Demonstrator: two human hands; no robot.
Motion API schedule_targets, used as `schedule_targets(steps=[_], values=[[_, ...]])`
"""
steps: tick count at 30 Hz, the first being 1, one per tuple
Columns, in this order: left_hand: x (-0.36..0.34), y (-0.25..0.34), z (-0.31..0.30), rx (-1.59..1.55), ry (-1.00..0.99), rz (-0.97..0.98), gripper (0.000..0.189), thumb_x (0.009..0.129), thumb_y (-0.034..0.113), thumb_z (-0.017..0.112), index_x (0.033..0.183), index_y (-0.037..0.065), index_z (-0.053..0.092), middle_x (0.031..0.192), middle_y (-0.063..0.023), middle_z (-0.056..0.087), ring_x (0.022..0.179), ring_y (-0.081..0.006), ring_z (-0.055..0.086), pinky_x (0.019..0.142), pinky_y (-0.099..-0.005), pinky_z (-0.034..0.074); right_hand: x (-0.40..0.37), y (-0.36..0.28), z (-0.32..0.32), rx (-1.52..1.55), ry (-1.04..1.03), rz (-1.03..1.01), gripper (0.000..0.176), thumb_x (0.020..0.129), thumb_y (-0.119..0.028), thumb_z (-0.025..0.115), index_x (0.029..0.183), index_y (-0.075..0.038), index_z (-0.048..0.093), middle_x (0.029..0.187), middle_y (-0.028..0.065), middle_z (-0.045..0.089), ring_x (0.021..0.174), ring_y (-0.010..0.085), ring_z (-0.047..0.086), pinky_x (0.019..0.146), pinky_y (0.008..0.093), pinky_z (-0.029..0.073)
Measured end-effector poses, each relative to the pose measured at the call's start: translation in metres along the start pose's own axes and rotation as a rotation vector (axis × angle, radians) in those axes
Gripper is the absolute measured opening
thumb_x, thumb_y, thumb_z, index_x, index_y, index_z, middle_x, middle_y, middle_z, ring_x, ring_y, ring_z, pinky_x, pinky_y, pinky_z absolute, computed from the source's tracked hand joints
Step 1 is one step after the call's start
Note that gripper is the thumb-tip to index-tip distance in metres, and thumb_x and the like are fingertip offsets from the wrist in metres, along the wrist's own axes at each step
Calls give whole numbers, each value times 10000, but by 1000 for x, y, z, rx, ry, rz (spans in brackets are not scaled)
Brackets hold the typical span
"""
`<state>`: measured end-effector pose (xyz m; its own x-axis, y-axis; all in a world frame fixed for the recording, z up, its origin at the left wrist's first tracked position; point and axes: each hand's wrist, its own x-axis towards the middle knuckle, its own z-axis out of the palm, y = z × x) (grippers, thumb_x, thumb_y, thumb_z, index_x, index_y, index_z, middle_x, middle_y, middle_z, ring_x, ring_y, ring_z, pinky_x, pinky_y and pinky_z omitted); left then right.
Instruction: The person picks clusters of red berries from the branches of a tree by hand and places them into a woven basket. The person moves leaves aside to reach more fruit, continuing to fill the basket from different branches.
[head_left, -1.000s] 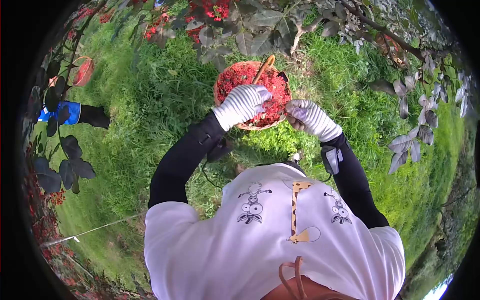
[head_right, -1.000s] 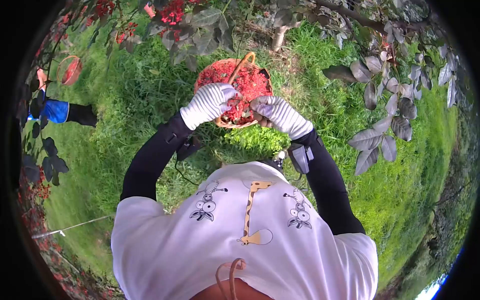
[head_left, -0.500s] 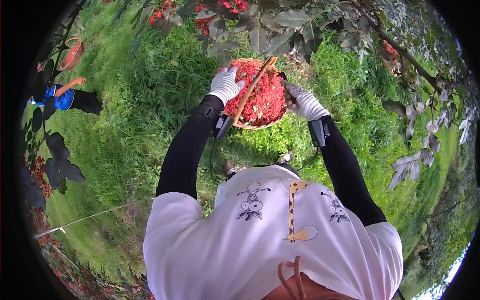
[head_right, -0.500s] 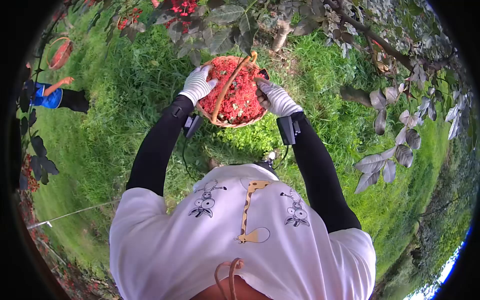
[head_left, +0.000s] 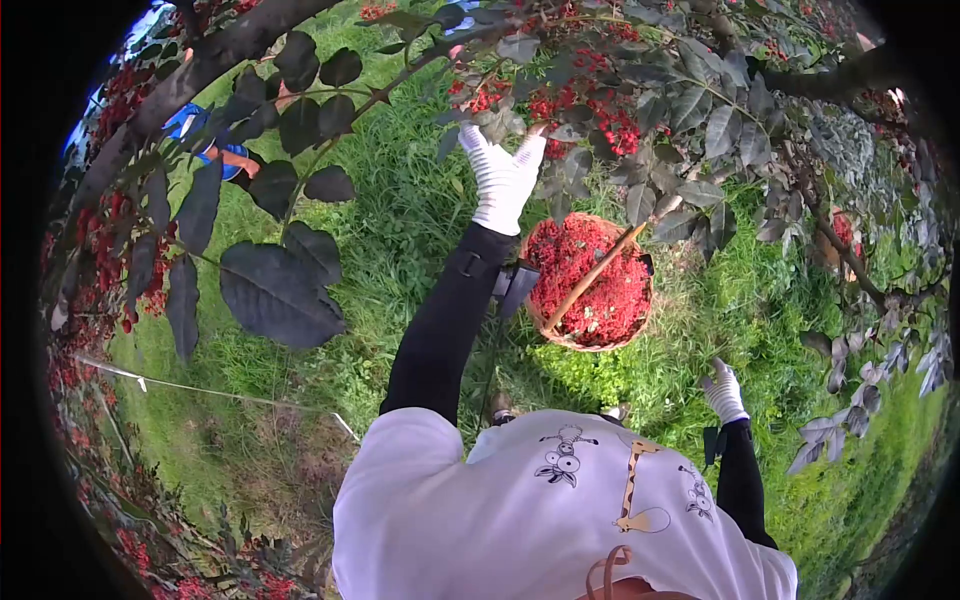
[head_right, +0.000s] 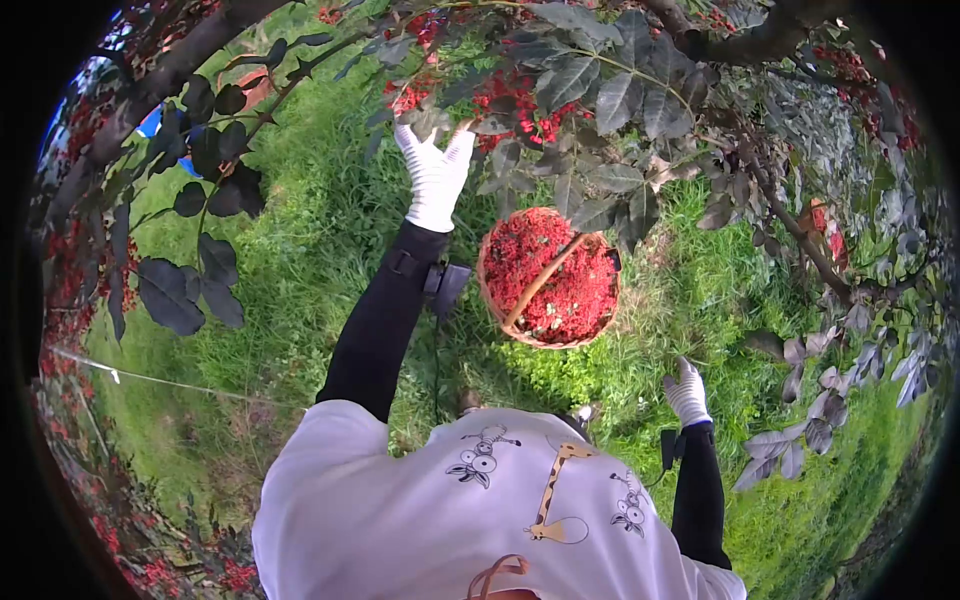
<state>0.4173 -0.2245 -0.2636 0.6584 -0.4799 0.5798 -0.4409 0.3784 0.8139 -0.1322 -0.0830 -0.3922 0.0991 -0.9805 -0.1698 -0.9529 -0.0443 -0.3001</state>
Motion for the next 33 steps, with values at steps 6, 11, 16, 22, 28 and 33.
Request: schedule_targets(steps=[6,11,16,22,28,33], values=[[37,-19,-22,462,-12,191,502,846,271,630,1236,32,422,1153,-164,538,978,-257,558,885,-398,443,-22,-10,39,76,-115,-72,450,759,-153,659,1163,1,530,1090,204,603,1017,340,577,880,362,464],[67,-70,-45,735,-428,403,369,872,160,525,1227,66,479,1082,-153,575,977,-279,549,861,-367,435,-53,-34,16,57,-200,41,405,785,-129,619,1157,10,538,1066,187,623,986,317,600,845,351,474],[91,-61,-31,-83,-592,149,212,883,174,527,1057,62,571,1043,-120,610,934,-251,584,810,-374,483,-69,17,49,16,-220,47,386,794,-143,614,1154,-21,546,985,165,639,834,264,609,747,338,475],[78,-39,-42,-370,-678,85,205,870,122,512,1064,64,548,1019,-84,605,923,-226,572,806,-388,470,-75,43,83,31,-330,144,401,799,-144,570,1180,-23,541,970,181,647,838,283,628,740,336,493],[87,11,-36,-954,-248,-703,183,931,170,419,988,58,551,942,-74,590,817,-196,573,676,-336,479,-72,48,102,57,-325,146,403,797,-142,557,1175,-1,541,932,169,654,810,260,624,739,319,494],[98,-49,-20,-511,-345,-190,193,939,141,393,963,38,554,870,-70,567,784,-179,551,720,-291,457,-63,62,112,154,-391,228,370,807,-139,561,1148,6,556,863,146,644,736,213,588,678,297,479]])
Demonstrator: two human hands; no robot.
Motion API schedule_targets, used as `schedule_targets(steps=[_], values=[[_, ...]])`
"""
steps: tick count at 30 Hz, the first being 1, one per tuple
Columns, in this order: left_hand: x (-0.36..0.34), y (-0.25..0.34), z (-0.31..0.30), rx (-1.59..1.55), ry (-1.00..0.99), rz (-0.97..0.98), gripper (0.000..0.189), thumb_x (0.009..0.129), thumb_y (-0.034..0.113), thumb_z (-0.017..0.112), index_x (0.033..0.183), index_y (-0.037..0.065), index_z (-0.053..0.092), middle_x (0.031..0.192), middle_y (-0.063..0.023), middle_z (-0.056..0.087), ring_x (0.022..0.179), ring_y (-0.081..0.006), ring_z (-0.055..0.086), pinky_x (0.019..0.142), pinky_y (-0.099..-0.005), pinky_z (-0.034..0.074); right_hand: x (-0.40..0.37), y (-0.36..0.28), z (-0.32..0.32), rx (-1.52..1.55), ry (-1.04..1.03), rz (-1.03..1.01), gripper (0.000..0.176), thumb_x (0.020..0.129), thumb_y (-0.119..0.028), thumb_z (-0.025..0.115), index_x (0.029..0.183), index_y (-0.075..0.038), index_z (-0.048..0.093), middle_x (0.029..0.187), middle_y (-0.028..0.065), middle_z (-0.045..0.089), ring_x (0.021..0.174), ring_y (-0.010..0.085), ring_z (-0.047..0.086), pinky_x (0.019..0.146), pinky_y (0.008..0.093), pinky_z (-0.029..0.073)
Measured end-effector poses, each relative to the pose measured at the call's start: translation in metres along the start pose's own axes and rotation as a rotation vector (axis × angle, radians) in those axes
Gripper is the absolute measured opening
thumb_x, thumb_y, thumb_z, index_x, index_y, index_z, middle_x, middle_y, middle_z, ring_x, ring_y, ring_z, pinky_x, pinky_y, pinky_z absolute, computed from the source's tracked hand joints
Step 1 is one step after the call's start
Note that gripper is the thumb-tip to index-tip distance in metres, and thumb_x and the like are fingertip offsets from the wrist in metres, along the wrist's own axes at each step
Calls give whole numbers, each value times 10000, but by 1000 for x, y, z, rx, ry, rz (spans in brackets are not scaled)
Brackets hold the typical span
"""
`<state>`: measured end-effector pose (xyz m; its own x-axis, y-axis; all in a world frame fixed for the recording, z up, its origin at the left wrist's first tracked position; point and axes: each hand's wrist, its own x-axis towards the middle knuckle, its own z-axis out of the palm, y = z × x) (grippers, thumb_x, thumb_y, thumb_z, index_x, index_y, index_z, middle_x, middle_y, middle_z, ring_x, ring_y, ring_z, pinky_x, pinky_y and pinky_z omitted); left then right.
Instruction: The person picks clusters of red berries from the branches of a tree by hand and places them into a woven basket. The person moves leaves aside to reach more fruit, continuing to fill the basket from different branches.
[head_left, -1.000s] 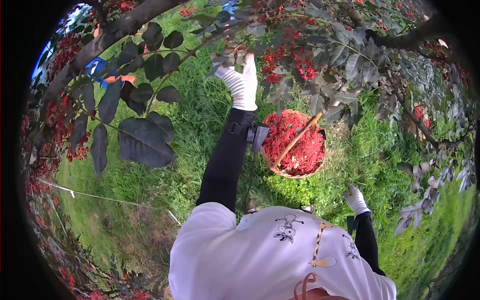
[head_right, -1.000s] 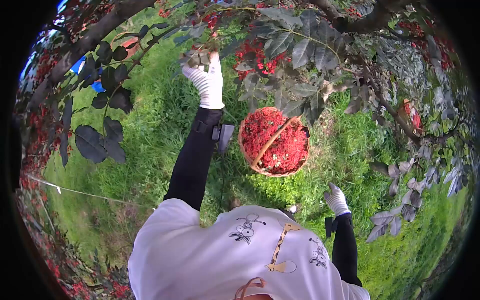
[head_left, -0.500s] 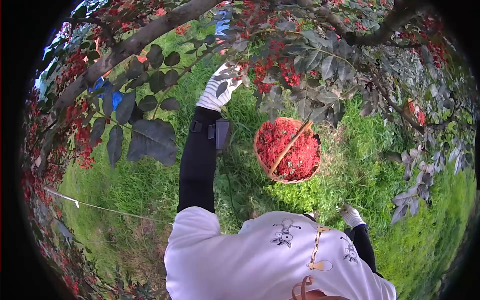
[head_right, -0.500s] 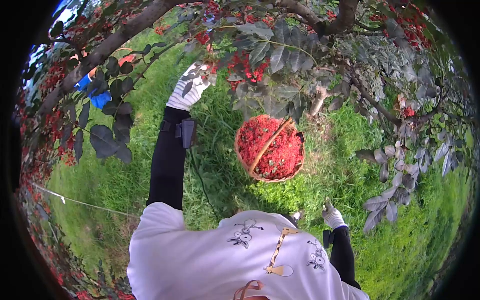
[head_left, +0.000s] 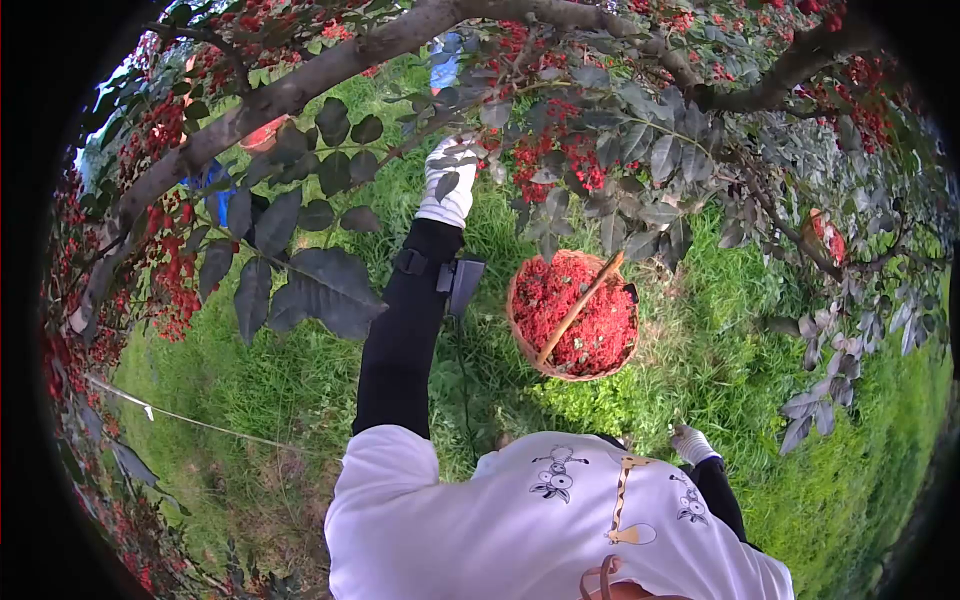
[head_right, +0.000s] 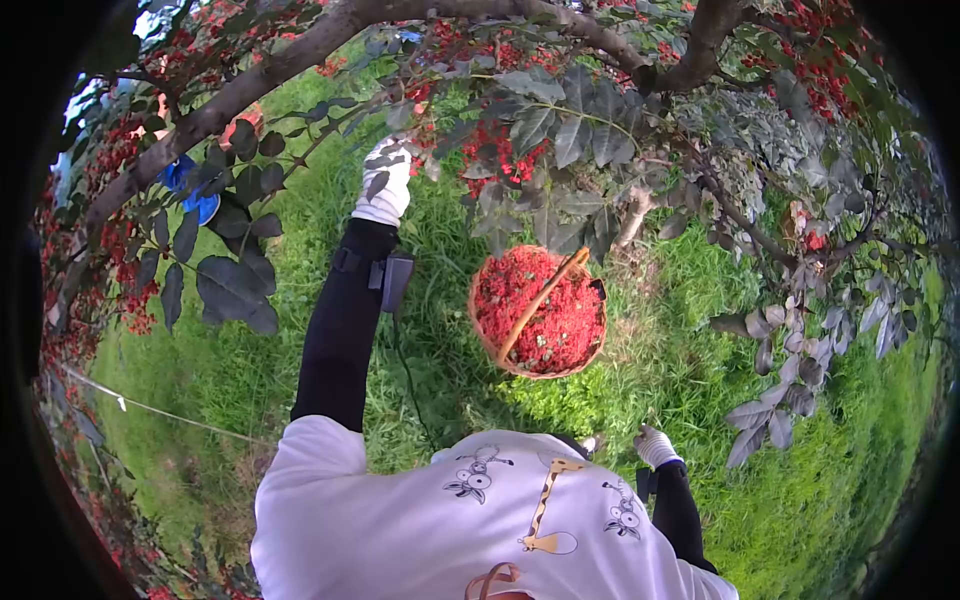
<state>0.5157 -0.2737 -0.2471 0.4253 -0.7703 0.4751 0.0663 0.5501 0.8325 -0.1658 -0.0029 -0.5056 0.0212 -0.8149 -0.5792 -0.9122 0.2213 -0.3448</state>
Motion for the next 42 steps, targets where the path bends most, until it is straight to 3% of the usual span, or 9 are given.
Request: schedule_targets(steps=[5,9,19,28,33,37,38,40,42], values=[[-3,8,11,143,76,-42,151,899,84,430,931,35,569,850,-72,587,762,-183,561,689,-290,449,21,11,11,-75,-24,15,462,798,-186,550,1215,8,512,983,209,640,875,290,622,778,322,492],[-18,54,27,1562,-22,465,161,803,103,554,940,32,598,821,-150,643,717,-309,615,642,-390,470,20,4,8,-150,-19,-46,461,800,-233,560,1202,-9,528,990,207,640,911,307,626,802,326,494],[-56,12,19,-113,-107,-68,347,867,331,561,1086,66,513,1042,-44,577,957,-193,539,755,-334,460,-17,-9,14,-163,1,-2,403,811,-213,584,1170,-34,551,986,196,643,883,311,622,796,338,489],[-51,38,41,1255,-115,620,352,826,206,560,1131,43,495,1061,-68,584,979,-162,556,819,-328,461,-29,-20,-1,-168,-40,-3,386,818,-162,547,1181,-30,540,970,189,643,874,283,620,795,308,485],[-57,49,51,-301,-124,-21,391,806,121,610,1183,69,522,1063,-45,586,942,-188,576,747,-291,479,-43,-27,0,-212,0,-31,365,822,-124,538,1174,-27,540,921,166,649,818,262,611,765,299,485],[-50,49,50,1084,75,338,431,778,13,552,1203,75,514,1094,-126,592,931,-245,591,796,-294,465,3,58,44,-214,3,-154,363,816,-115,545,1169,-28,543,897,160,654,792,259,611,752,306,486],[-38,32,47,432,200,-67,381,784,23,548,1162,71,530,1056,-131,599,906,-248,592,772,-304,471,-1,58,40,-180,-15,-145,363,819,-102,540,1175,-29,542,878,139,650,771,237,602,736,291,483],[-59,13,35,997,237,327,248,793,73,564,1039,47,554,943,-119,602,823,-247,595,681,-347,485,-13,39,26,-132,-56,-118,364,827,-76,528,1188,-29,539,840,98,641,727,193,583,705,260,476],[-70,-6,32,784,169,85,229,789,110,590,1000,30,552,910,-116,610,786,-247,603,629,-351,486,-20,2,4,1,-62,-159,367,841,-63,526,1206,-27,528,878,73,632,743,156,577,710,241,470]])
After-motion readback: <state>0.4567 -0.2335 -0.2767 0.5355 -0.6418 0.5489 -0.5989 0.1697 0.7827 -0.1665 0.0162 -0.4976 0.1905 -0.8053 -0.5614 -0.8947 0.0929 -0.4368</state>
